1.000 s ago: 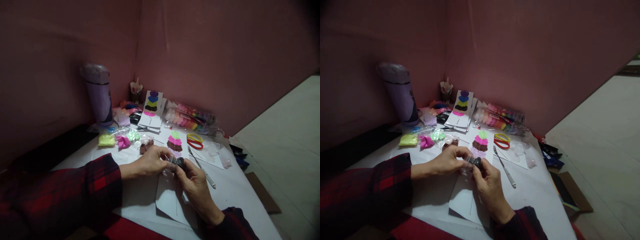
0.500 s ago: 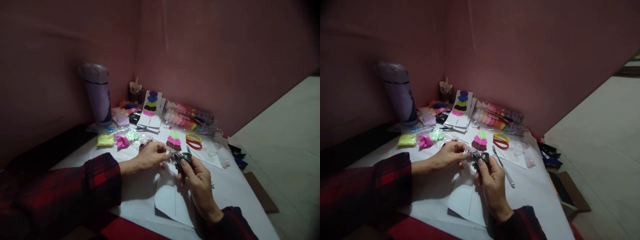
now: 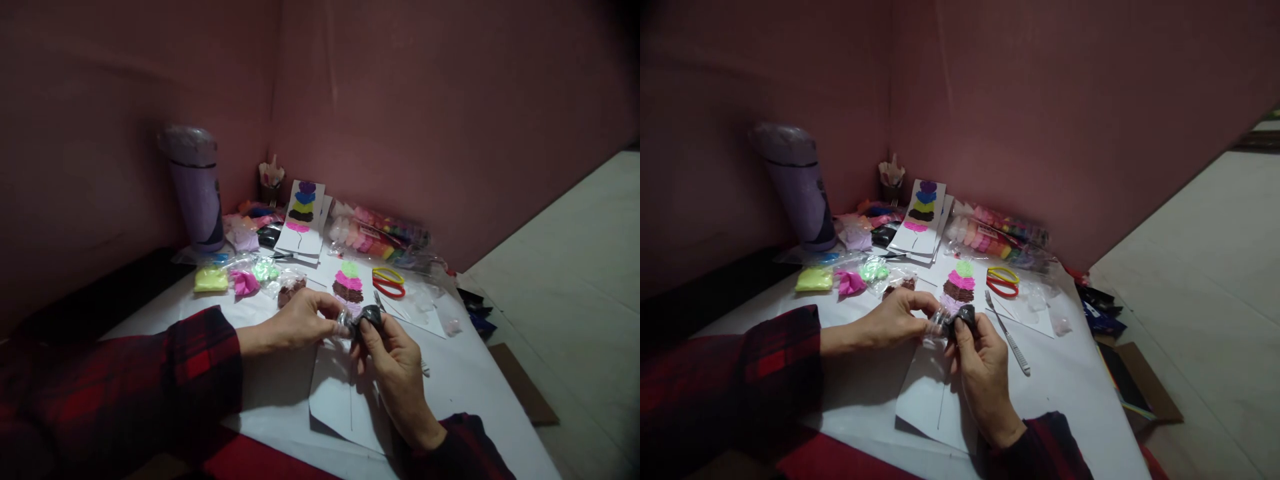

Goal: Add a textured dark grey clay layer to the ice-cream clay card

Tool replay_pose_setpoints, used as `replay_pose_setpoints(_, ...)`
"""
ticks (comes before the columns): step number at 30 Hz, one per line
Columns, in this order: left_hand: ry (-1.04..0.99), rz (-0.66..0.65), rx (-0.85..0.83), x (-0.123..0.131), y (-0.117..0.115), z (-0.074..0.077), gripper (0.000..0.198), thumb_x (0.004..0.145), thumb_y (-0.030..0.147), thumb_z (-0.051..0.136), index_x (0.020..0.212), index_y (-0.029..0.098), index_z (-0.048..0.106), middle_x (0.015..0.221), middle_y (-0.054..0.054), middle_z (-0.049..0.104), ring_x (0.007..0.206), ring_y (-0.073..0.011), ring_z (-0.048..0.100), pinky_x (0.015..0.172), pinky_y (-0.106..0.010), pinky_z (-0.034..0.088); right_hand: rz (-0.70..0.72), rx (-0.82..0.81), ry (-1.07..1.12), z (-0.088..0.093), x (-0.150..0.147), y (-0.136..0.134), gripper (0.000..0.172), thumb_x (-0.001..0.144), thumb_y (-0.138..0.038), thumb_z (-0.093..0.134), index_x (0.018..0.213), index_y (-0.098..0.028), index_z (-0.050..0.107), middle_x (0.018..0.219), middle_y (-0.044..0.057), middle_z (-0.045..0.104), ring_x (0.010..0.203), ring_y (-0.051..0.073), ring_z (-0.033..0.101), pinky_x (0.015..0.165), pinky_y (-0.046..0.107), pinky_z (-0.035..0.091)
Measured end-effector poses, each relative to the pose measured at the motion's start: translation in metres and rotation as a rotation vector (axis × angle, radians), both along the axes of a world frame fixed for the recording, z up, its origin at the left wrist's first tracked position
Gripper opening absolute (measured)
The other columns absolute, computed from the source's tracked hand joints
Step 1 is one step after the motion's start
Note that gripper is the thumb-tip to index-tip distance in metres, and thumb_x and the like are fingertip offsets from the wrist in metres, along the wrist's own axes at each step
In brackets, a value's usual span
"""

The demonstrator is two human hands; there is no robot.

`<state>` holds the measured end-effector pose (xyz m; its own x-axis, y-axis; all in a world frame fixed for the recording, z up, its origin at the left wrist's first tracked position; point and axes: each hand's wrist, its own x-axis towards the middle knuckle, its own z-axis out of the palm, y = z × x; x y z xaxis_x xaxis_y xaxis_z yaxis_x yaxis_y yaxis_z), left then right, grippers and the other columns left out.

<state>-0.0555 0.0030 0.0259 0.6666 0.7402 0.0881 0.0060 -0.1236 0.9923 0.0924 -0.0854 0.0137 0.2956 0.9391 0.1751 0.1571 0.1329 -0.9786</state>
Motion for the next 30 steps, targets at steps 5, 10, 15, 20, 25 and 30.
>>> replay_pose_setpoints(5, 0.066, 0.031, 0.212, 0.001, -0.005, -0.002, 0.004, 0.068, 0.012, 0.062, 0.070, 0.013, 0.064, 0.069, -0.001, 0.063, 0.069, -0.0134, 0.056, 0.066, -0.024, 0.044, 0.013, 0.038, 0.009, 0.003, -0.005, -0.004, 0.027, 0.088, -0.041, 0.062, 0.074, -0.021, 0.053, 0.056, -0.003, 0.060, 0.039, 0.010, 0.049, 0.039, 0.023, 0.039)
replay_pose_setpoints(10, 0.109, 0.033, 0.301, 0.002, -0.004, -0.003, 0.005, 0.068, 0.009, 0.059, 0.068, 0.014, 0.059, 0.067, 0.000, 0.060, 0.066, -0.0120, 0.053, 0.063, -0.023, 0.042, 0.011, 0.032, -0.017, 0.004, -0.004, -0.003, 0.026, 0.087, -0.041, 0.063, 0.075, -0.021, 0.054, 0.058, -0.002, 0.062, 0.041, 0.011, 0.051, 0.040, 0.024, 0.040)
replay_pose_setpoints(15, -0.005, 0.054, 0.080, 0.004, -0.004, 0.000, 0.008, 0.070, 0.020, 0.063, 0.073, 0.013, 0.059, 0.067, 0.001, 0.056, 0.061, -0.0103, 0.050, 0.056, -0.023, 0.043, -0.016, 0.008, 0.006, 0.003, 0.000, 0.002, 0.029, 0.086, -0.043, 0.062, 0.073, -0.021, 0.050, 0.050, -0.004, 0.059, 0.036, 0.010, 0.048, 0.036, 0.021, 0.038)
replay_pose_setpoints(20, -0.159, 0.091, -0.140, 0.003, -0.002, 0.000, 0.023, 0.068, 0.028, 0.070, 0.082, 0.011, 0.062, 0.073, 0.000, 0.058, 0.062, -0.0111, 0.054, 0.050, -0.024, 0.050, -0.025, -0.024, 0.036, 0.001, 0.003, 0.004, 0.029, 0.085, -0.045, 0.063, 0.075, -0.021, 0.050, 0.047, -0.004, 0.058, 0.032, 0.009, 0.046, 0.031, 0.019, 0.036)
replay_pose_setpoints(25, -0.297, 0.144, -0.171, 0.001, 0.001, 0.004, 0.031, 0.064, 0.032, 0.078, 0.080, 0.009, 0.063, 0.070, -0.001, 0.060, 0.059, -0.0100, 0.055, 0.048, -0.023, 0.051, -0.044, -0.036, 0.110, -0.004, 0.007, 0.006, 0.029, 0.083, -0.046, 0.065, 0.080, -0.020, 0.052, 0.047, -0.004, 0.059, 0.029, 0.008, 0.043, 0.026, 0.018, 0.036)
replay_pose_setpoints(30, -0.401, 0.207, -0.266, -0.001, 0.002, 0.010, 0.039, 0.064, 0.044, 0.079, 0.075, 0.010, 0.062, 0.063, -0.002, 0.061, 0.052, -0.0096, 0.055, 0.042, -0.020, 0.046, -0.051, -0.031, 0.213, -0.011, 0.014, 0.012, 0.030, 0.081, -0.046, 0.068, 0.083, -0.020, 0.052, 0.047, -0.004, 0.059, 0.028, 0.007, 0.042, 0.023, 0.017, 0.035)
